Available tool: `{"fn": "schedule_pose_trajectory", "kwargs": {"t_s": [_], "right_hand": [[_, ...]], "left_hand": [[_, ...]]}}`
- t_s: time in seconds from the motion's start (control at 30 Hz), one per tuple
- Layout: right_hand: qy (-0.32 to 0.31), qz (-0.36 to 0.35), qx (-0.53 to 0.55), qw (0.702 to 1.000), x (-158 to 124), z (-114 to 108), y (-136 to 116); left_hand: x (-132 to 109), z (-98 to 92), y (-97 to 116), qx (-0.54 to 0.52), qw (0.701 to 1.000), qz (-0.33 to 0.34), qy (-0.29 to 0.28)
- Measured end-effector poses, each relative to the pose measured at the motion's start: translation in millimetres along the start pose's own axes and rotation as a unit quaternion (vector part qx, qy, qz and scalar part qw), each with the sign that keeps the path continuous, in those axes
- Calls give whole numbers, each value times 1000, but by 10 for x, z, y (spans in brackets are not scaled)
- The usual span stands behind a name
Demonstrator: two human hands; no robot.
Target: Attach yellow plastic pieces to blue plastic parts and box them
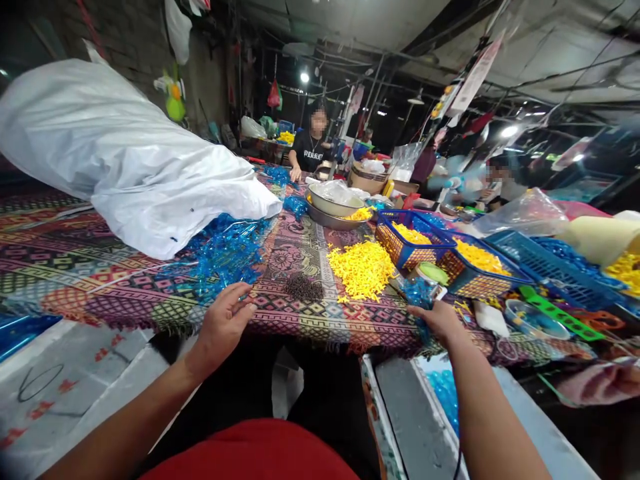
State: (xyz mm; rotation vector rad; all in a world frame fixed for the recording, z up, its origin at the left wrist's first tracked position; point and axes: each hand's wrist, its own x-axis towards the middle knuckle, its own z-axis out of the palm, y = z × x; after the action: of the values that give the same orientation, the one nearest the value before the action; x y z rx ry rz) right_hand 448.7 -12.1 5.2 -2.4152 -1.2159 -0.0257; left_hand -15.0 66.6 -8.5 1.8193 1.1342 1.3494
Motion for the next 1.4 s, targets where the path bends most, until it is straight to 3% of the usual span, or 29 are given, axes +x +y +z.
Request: {"fn": "schedule_pose_trajectory", "kwargs": {"t_s": [0.1, 0.3, 0.47, 0.57, 0.7, 0.8, 0.87, 1.07, 1.2, 1.3, 1.4], "right_hand": [[-86, -39, -111, 989, 96, 90, 19], [-56, -48, -238, 968, -41, 252, -85], [-29, -25, -277, 960, -147, 210, -140], [15, -25, -275, 961, -214, 164, -255], [93, -190, -251, 945, -386, 239, -634], [57, -322, -225, 918, -476, 390, -987], [30, -363, -216, 906, -463, 494, -1158], [-13, -384, -239, 892, -193, 712, -1314], [28, -366, -240, 899, -85, 726, -1413], [60, -369, -201, 905, -159, 622, -1447], [40, -382, -194, 903, -353, 509, -1391]], "left_hand": [[-8, 15, 31, 16, 1000, 3, -4], [22, -42, 111, 125, 988, 87, 6], [111, -104, 23, 291, 941, 174, -2], [149, -162, -83, 372, 916, 150, -10], [173, -205, -201, 433, 891, 133, -25], [190, -196, -232, 467, 874, 126, -33], [200, -194, -235, 484, 866, 115, -41], [210, -231, -264, 495, 861, 105, -59], [232, -215, -281, 505, 856, 97, -55], [246, -201, -290, 497, 861, 95, -56], [245, -205, -305, 490, 865, 94, -60]]}}
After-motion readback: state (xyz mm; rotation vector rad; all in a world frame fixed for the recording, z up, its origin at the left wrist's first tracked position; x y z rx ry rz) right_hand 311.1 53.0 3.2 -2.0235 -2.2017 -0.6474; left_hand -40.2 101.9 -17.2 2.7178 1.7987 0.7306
